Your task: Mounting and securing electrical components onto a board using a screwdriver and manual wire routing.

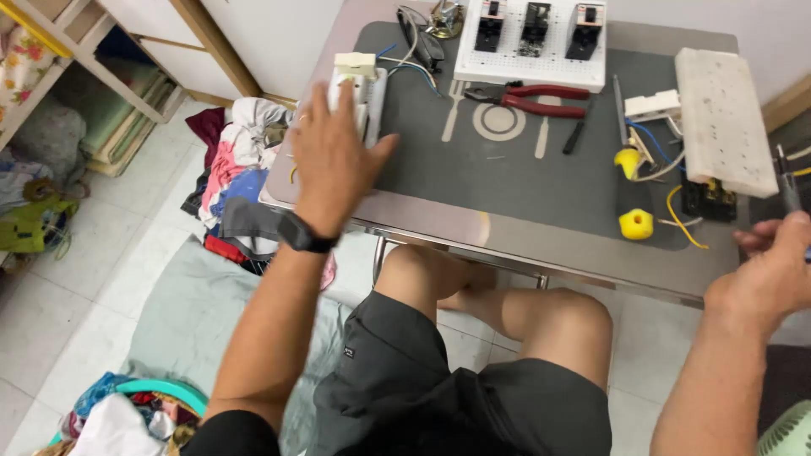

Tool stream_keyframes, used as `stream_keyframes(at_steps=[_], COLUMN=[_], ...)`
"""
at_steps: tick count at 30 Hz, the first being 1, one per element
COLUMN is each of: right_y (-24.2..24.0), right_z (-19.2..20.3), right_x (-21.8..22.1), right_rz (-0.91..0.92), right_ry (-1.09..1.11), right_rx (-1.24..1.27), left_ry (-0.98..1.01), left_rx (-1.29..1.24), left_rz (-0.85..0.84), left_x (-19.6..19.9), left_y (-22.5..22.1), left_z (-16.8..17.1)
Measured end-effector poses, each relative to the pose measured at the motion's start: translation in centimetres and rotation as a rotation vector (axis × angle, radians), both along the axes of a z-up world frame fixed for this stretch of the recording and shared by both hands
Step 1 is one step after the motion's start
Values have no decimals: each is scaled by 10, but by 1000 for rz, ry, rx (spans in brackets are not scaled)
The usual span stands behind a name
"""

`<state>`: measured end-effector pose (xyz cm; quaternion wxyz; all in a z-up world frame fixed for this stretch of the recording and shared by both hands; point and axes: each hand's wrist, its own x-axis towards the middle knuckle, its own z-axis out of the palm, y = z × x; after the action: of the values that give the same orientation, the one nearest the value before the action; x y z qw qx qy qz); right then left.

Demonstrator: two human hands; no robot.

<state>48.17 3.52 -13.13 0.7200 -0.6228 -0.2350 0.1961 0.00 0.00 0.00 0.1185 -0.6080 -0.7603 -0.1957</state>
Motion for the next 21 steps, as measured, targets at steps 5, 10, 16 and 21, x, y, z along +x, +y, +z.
stream_keyframes(at_steps=[5, 10, 16, 21], right_y=[-12, -23, -28, -47], right_z=[20, 49, 54, 68], right_x=[-10, -31, -33, -35], right_rz=[3, 47, 28, -144], right_ry=[-87, -14, 67, 353], right_rx=[257, 258, 265, 341], left_ry=[-100, -279, -249, -232], left_rx=[-116, 22, 147, 28], left_rz=[31, 5, -202, -261], left_x=[-15, -6, 52, 130], left_y=[6, -12, -51, -50], left_z=[-22, -7, -14, -26])
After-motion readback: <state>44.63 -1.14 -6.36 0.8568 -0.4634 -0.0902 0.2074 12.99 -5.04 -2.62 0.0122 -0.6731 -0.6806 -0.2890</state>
